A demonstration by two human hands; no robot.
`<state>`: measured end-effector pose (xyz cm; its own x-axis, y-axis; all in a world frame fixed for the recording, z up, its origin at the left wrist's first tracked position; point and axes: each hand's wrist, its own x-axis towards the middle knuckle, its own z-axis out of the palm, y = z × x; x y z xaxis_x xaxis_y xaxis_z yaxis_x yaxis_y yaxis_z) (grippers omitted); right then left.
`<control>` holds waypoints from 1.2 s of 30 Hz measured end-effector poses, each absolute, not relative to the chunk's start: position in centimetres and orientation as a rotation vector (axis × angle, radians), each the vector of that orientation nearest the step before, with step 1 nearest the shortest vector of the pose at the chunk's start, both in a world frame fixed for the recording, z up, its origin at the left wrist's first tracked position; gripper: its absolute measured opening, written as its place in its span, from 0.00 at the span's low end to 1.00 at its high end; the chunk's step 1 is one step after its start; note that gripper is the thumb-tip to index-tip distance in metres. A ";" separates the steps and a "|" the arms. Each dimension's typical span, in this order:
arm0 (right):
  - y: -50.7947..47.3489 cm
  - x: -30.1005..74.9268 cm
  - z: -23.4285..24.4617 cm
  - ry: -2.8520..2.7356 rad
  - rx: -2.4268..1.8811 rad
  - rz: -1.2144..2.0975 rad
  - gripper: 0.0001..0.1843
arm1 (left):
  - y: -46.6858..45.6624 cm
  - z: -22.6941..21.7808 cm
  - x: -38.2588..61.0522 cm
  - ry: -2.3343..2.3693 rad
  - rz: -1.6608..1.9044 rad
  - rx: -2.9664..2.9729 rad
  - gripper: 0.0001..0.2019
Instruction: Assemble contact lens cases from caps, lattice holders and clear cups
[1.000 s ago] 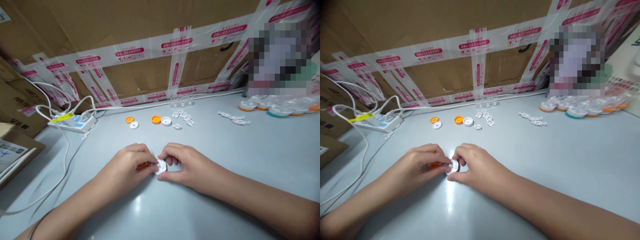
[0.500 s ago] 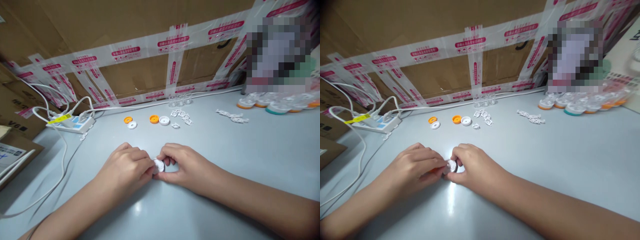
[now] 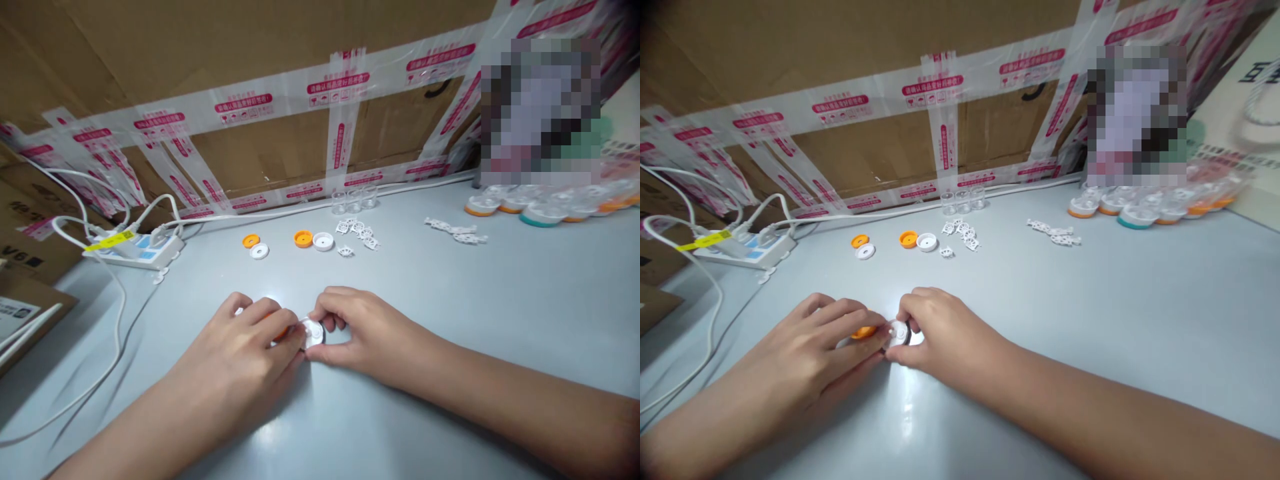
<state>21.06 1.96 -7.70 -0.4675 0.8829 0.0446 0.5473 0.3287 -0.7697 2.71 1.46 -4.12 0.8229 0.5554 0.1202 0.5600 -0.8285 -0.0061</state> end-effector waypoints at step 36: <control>1.7 21.4 -7.9 -2.090 -1.230 0.939 0.07 | 4.0 -4.4 1.6 -1.751 -0.892 -3.775 0.13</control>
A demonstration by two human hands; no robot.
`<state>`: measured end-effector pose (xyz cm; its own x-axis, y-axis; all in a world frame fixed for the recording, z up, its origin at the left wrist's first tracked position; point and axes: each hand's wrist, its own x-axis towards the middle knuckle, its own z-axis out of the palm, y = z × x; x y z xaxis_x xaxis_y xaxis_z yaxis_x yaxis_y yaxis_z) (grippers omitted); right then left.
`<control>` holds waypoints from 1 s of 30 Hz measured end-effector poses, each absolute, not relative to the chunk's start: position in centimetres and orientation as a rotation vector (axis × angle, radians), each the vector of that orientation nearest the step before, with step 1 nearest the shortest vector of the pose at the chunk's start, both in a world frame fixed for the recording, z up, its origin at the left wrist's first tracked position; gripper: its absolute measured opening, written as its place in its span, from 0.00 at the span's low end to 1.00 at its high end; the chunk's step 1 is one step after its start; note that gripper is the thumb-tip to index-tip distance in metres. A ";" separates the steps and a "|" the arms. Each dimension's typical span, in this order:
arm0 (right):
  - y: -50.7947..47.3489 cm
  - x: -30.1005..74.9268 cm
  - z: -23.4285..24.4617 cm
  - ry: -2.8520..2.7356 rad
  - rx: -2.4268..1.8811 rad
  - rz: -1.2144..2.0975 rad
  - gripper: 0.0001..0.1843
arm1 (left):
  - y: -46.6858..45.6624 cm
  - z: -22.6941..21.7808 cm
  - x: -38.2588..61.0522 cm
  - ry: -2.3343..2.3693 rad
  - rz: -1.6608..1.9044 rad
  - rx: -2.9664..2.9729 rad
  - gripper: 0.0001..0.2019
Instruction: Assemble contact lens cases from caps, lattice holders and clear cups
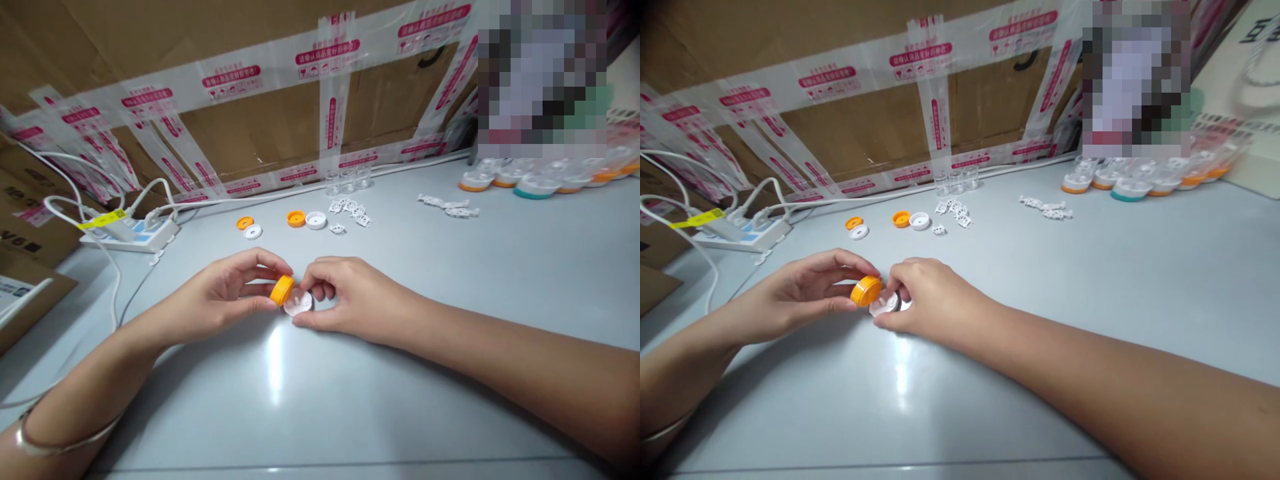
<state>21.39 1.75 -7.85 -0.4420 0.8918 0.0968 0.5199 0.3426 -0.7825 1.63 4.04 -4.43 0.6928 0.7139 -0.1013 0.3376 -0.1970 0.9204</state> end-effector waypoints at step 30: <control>1.8 21.4 -8.1 -2.126 -1.225 0.894 0.09 | 4.1 -4.6 1.3 0.688 0.370 2.562 0.17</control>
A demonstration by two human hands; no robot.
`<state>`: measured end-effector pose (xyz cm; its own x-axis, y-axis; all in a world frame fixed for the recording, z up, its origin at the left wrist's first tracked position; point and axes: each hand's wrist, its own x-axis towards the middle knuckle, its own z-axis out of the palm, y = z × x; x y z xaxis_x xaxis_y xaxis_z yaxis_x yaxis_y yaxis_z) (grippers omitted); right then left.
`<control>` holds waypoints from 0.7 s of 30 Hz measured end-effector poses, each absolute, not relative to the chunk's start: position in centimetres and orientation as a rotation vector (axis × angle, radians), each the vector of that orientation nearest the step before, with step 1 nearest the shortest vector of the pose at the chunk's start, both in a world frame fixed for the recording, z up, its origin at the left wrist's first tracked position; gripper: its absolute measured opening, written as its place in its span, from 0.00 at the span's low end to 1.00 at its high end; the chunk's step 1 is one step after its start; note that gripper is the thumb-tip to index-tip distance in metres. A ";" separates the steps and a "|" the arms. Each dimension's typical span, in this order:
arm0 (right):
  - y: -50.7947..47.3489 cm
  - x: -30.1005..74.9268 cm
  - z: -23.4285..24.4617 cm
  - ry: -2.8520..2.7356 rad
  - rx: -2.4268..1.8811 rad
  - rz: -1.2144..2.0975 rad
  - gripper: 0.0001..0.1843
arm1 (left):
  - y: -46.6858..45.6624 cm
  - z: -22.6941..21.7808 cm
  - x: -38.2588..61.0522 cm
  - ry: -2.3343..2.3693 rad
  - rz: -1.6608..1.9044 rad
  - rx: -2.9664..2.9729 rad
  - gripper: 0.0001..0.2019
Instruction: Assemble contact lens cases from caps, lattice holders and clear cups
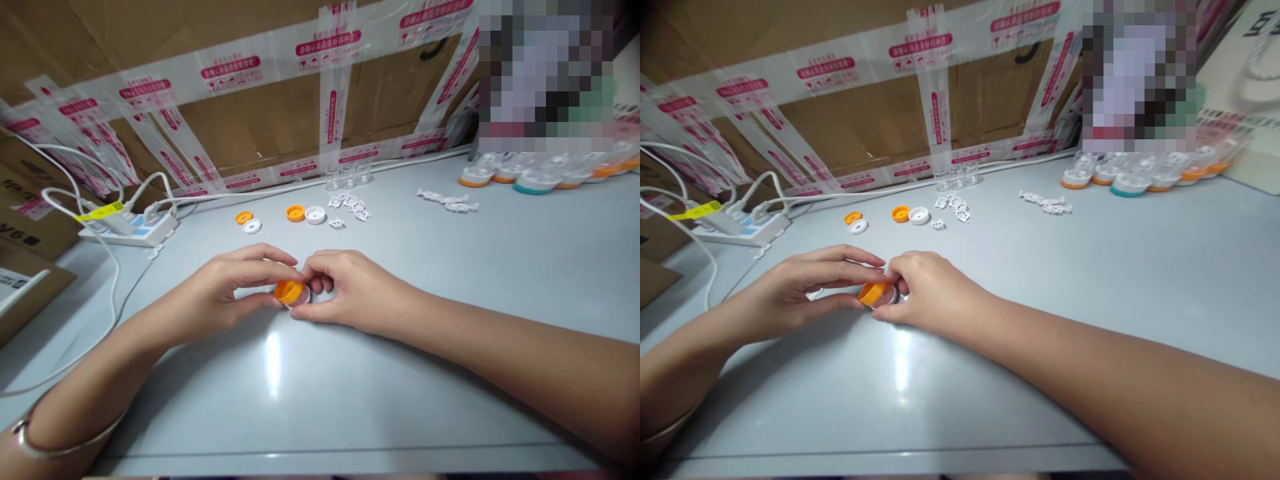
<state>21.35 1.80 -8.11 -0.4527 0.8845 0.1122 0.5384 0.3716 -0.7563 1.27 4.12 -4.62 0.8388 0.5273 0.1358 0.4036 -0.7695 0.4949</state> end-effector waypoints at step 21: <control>1.9 21.6 -7.7 -2.158 -1.221 0.940 0.09 | 3.2 -4.5 2.1 0.759 0.282 2.627 0.14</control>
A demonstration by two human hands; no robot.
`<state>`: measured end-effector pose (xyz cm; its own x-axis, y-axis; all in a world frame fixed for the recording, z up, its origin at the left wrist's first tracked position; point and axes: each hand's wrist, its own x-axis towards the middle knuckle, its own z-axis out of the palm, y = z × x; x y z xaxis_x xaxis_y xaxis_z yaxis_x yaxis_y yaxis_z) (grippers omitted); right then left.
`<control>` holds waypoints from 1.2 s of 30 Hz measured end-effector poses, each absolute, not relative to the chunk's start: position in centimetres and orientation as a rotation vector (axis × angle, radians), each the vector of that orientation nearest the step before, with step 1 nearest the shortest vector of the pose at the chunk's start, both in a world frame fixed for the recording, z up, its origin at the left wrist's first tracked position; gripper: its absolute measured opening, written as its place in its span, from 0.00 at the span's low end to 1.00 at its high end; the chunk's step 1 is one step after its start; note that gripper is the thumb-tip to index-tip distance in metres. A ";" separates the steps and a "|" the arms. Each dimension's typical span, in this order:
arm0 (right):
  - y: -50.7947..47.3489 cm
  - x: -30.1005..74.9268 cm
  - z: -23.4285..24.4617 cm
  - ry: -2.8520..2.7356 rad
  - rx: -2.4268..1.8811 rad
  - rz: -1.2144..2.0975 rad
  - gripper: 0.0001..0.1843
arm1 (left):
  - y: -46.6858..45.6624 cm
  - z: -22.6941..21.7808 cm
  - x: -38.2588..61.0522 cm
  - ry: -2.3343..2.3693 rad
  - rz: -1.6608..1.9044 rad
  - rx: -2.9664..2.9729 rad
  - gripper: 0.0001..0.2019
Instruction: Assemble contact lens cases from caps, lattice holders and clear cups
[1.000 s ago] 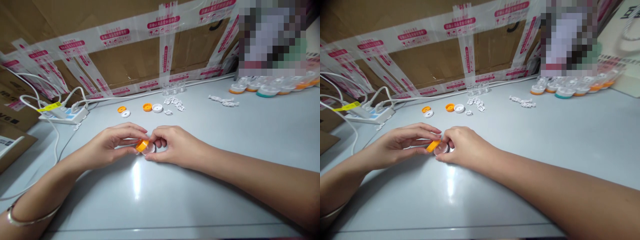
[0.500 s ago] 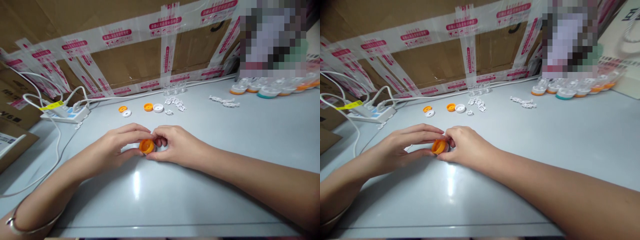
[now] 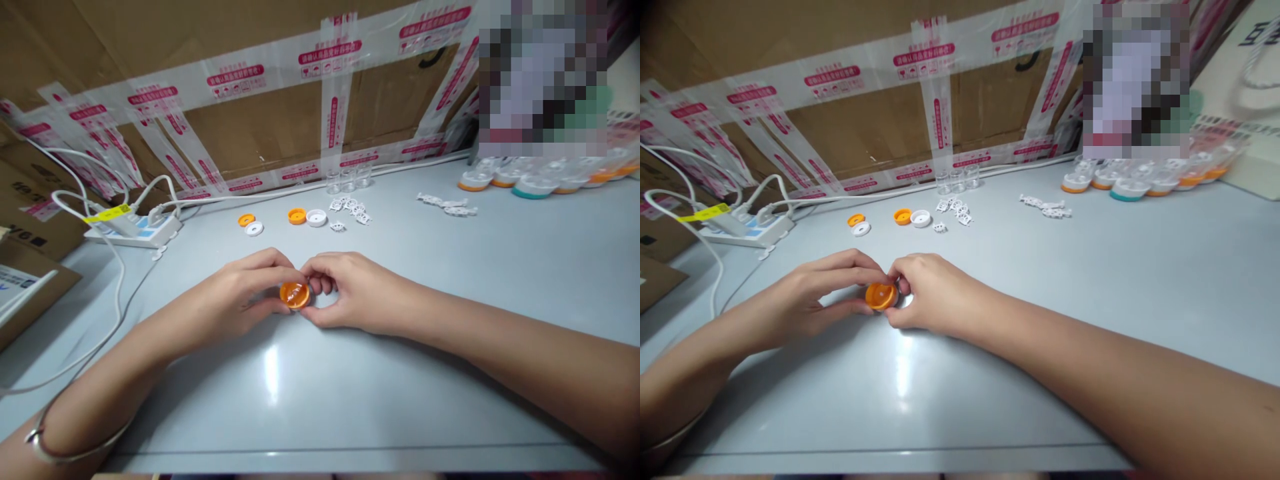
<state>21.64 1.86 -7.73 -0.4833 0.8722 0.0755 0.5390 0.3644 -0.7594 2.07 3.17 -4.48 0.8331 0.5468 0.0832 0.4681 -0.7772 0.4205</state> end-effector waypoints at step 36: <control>2.1 21.7 -7.8 -2.091 -1.174 0.957 0.11 | 2.4 -5.1 2.1 0.769 0.472 2.633 0.08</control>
<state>21.71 2.10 -7.78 -0.4654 0.8771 0.1188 0.4834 0.3643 -0.7960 2.13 2.41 -5.10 0.7964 0.5658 0.2136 0.4470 -0.7886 0.4222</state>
